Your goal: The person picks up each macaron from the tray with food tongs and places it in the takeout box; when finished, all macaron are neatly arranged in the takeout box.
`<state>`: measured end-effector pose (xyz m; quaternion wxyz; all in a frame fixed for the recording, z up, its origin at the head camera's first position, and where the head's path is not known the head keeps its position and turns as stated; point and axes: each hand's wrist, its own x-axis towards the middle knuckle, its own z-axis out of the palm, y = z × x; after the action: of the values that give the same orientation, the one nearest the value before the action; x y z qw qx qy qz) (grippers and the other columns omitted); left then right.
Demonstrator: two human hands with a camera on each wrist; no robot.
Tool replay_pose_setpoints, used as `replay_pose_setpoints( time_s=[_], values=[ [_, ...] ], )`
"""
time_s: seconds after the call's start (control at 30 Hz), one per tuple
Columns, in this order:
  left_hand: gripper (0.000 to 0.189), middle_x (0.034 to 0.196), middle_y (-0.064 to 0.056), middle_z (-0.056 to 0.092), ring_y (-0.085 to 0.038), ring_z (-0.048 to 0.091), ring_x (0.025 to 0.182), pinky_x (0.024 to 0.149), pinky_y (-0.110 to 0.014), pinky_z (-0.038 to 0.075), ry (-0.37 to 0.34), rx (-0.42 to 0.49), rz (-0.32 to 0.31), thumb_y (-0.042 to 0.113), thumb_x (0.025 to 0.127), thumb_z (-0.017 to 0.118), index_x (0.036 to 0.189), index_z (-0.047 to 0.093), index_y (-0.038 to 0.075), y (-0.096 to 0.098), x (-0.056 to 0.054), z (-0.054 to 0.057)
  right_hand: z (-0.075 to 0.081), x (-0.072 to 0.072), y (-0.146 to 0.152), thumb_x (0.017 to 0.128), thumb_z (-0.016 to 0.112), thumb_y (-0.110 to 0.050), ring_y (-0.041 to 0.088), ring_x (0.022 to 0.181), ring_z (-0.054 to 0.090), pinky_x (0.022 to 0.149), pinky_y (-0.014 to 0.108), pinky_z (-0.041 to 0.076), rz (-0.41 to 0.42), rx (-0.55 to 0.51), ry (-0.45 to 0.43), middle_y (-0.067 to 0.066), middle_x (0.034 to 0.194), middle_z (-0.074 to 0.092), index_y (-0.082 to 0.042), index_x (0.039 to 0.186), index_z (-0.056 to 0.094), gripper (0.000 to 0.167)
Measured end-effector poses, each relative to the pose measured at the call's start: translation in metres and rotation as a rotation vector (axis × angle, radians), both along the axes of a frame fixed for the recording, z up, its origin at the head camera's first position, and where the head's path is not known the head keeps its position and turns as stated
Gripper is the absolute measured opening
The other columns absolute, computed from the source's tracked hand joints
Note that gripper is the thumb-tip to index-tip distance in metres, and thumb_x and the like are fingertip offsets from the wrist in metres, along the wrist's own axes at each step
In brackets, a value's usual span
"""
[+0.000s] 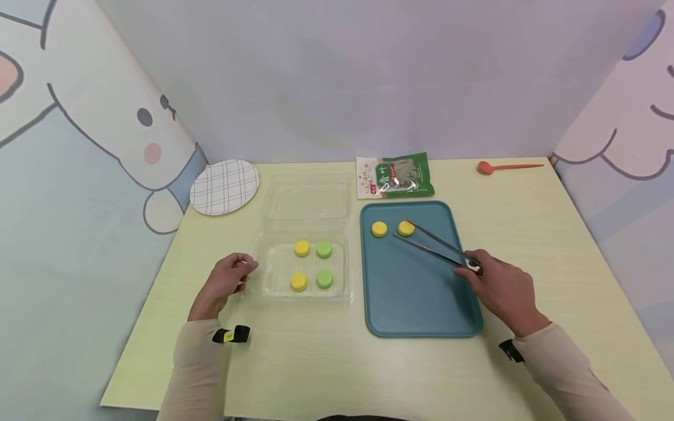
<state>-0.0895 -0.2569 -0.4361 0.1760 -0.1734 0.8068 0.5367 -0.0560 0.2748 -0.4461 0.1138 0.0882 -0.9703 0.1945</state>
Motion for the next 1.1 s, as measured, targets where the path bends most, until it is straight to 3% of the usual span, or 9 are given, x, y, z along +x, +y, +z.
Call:
replay_pose_setpoints(
  time_s=[0.3,0.67,1.1],
  values=[
    [0.028,0.08,-0.002,0.05,-0.014,0.048,0.067,0.062,-0.028,0.045,-0.005,-0.004,0.002,0.024,0.103,0.06,0.118,0.052,0.001,-0.0003,-0.0001,-0.0012,-0.0037,-0.0025,0.005,0.083,0.083,-0.029,0.02,0.057,0.061,0.041,0.032,0.034,-0.036,-0.001,-0.018,0.011,0.084,0.072,-0.008,0.116,0.066,0.043],
    [0.025,0.079,-0.002,0.05,-0.014,0.048,0.067,0.062,-0.028,0.044,0.002,0.01,-0.006,0.023,0.104,0.059,0.116,0.053,0.001,-0.0022,0.0002,-0.0052,-0.0065,-0.0047,0.0032,0.084,0.083,-0.029,0.017,0.05,0.057,0.039,0.033,0.033,-0.021,0.023,-0.049,0.016,0.087,0.073,-0.003,0.118,0.064,0.046],
    [0.026,0.079,-0.002,0.05,-0.014,0.049,0.067,0.062,-0.028,0.044,0.002,0.019,-0.002,0.024,0.103,0.06,0.116,0.053,0.002,-0.0019,-0.0002,-0.0023,-0.0097,-0.0064,0.0022,0.081,0.085,-0.025,0.011,0.043,0.046,0.037,0.032,0.03,-0.003,0.033,0.038,0.008,0.074,0.07,-0.004,0.111,0.066,0.042]
  ],
)
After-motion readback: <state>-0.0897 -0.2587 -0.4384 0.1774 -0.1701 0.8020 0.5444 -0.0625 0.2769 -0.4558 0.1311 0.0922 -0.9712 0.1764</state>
